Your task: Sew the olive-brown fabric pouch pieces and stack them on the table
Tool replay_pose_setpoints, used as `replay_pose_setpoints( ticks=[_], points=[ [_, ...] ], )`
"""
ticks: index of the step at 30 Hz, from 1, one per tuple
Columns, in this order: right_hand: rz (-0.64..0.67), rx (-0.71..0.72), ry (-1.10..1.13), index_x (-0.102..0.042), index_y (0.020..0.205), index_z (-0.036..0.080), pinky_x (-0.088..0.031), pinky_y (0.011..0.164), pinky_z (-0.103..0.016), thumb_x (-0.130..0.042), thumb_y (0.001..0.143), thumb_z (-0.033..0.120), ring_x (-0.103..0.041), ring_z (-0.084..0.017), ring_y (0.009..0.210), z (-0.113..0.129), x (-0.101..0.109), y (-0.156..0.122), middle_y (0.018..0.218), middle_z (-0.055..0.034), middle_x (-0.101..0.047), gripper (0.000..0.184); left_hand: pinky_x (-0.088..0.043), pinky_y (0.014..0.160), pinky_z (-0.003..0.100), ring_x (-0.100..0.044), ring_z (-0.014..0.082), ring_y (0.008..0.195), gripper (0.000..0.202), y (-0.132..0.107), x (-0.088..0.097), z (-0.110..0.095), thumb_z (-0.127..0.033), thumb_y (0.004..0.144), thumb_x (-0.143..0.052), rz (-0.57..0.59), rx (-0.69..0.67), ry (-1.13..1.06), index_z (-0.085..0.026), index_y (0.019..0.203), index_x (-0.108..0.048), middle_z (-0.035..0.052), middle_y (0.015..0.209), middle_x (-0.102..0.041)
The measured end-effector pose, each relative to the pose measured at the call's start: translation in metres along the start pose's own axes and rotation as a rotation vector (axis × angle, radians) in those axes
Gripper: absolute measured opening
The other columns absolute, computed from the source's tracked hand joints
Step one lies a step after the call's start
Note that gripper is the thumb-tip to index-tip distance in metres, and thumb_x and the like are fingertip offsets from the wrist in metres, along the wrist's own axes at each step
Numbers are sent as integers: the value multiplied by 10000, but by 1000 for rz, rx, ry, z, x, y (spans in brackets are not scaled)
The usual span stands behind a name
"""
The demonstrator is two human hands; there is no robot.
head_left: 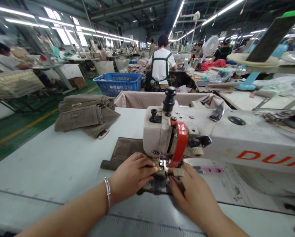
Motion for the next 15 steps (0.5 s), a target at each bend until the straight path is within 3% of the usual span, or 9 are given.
replay_pose_setpoints(
  ticks=[2, 5, 10, 13, 15],
  points=[
    [-60, -2, -87, -577, 974, 168, -464, 788, -428, -464, 891, 142, -515, -273, 927, -1, 7, 2, 995, -111, -573, 142, -485, 924, 359, -616, 181, 972, 149, -2, 5, 4, -209, 912, -605, -34, -2, -13, -200, 1047, -668, 22, 1030, -704],
    [-47, 17, -228, -606, 865, 175, -440, 764, -435, -516, 891, 162, -505, -278, 868, -1, 6, 5, 886, -91, -584, 94, -504, 894, 334, -637, 163, 942, 113, -3, 11, 7, -186, 926, -575, -82, -9, -80, -185, 988, -669, 25, 990, -719],
    [-12, 61, -244, -596, 651, 200, -420, 703, -416, -520, 933, 251, -489, -251, 741, 5, 3, 2, 667, -50, -548, 297, -525, 868, 314, -656, 153, 907, 104, 0, 10, -1, -171, 902, -592, -111, 21, -156, -194, 958, -676, 29, 968, -726],
    [-44, 107, -93, -644, 874, 179, -445, 768, -413, -533, 925, 218, -520, -251, 835, 14, 2, 1, 854, -68, -626, 127, -523, 866, 305, -655, 151, 894, 120, 2, 5, -11, -155, 906, -582, -101, 19, -140, -191, 966, -680, 27, 976, -724],
    [-33, 151, -14, -619, 1024, 174, -462, 799, -390, -511, 910, 123, -537, -242, 901, 20, -3, 1, 985, -70, -644, 164, -515, 875, 322, -647, 161, 907, 121, 2, 3, -13, -154, 901, -594, -98, 39, -124, -195, 975, -681, 18, 980, -723]
  ],
)
Point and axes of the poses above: each hand's wrist, its own y-axis towards the middle knuckle, its own x-axis out of the back of the hand, z = x × y, the point moved 9 cm from there along y, towards the middle knuckle
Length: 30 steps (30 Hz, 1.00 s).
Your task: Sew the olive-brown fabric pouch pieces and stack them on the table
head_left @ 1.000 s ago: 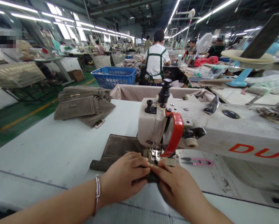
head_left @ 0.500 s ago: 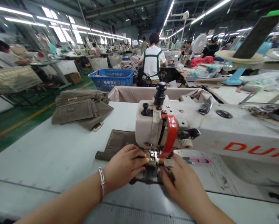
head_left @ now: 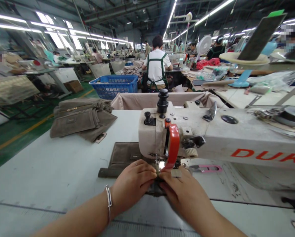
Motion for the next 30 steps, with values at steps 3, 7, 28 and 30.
replay_pose_setpoints(
  ticks=[3, 7, 28, 30],
  points=[
    [8, 5, 68, -604, 1048, 184, -483, 793, -360, -480, 900, 57, -563, -223, 906, 2, -6, 0, 1022, -62, -651, 232, -503, 886, 347, -635, 177, 931, 117, -2, -1, 1, -162, 887, -618, -11, 50, 27, -206, 972, -685, 8, 988, -719],
    [-2, -24, 70, -621, 1009, 186, -495, 775, -376, -507, 894, 81, -568, -238, 903, -1, -8, -2, 1004, -77, -646, 193, -516, 840, 319, -644, 158, 884, 146, -2, -1, 0, -161, 924, -556, -33, 41, 52, -202, 952, -693, 16, 961, -718],
    [-18, -33, -159, -672, 1078, 168, -533, 773, -414, -497, 889, 75, -601, -269, 879, -10, -10, 11, 1027, -117, -672, 274, -523, 816, 321, -638, 189, 848, 131, 16, -3, 23, -116, 855, -613, -69, 79, 63, -205, 875, -707, 23, 894, -720],
    [-12, -28, -166, -672, 1085, 160, -529, 778, -420, -499, 889, 72, -598, -275, 880, -10, -11, 12, 1028, -122, -672, 276, -520, 828, 322, -637, 188, 853, 134, 16, -3, 23, -118, 860, -607, -66, 88, 50, -208, 872, -706, 21, 900, -718]
  ],
)
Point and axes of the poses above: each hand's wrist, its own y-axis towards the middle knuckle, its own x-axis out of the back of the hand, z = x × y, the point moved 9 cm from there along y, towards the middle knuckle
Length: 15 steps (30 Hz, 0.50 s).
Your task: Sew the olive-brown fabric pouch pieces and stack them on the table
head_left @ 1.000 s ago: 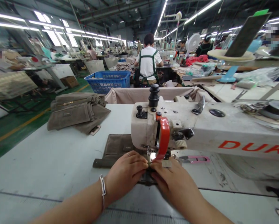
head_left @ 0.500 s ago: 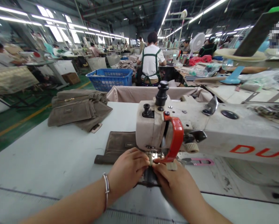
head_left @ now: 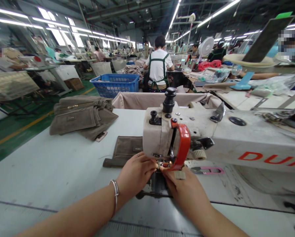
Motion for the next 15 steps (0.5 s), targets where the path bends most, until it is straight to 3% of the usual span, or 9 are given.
replay_pose_setpoints(
  ticks=[15],
  points=[
    [-66, 16, 0, -672, 1051, 151, -519, 775, -382, -541, 881, 78, -591, -264, 875, 1, 3, 2, 1004, -113, -675, 227, -502, 836, 313, -632, 194, 864, 138, 1, -3, 6, -106, 826, -664, 16, 49, 3, -223, 867, -725, 11, 889, -726]
  ],
)
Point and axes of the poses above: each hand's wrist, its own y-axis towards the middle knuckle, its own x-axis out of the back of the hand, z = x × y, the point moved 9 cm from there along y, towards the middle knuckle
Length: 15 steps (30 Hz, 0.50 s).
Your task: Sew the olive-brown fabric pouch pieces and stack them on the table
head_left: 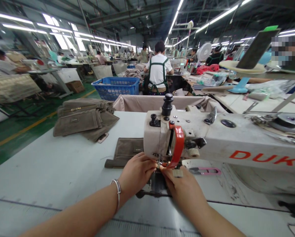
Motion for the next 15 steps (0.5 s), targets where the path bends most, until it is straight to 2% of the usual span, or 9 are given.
replay_pose_setpoints(
  ticks=[8, 15],
  points=[
    [7, -9, 66, -665, 997, 171, -519, 755, -362, -515, 882, 74, -586, -248, 857, 1, 1, -4, 969, -91, -670, 212, -487, 851, 293, -636, 175, 869, 112, -5, -1, -2, -124, 841, -661, 31, 1, -35, -221, 882, -700, -4, 925, -719],
    [-9, -24, 80, -646, 1104, 189, -520, 830, -384, -480, 882, 69, -576, -248, 947, -3, 0, -5, 1060, -102, -651, 302, -475, 870, 309, -614, 186, 897, 101, -1, -7, 4, -143, 852, -650, 65, 34, -5, -222, 898, -694, 13, 935, -705]
  ],
)
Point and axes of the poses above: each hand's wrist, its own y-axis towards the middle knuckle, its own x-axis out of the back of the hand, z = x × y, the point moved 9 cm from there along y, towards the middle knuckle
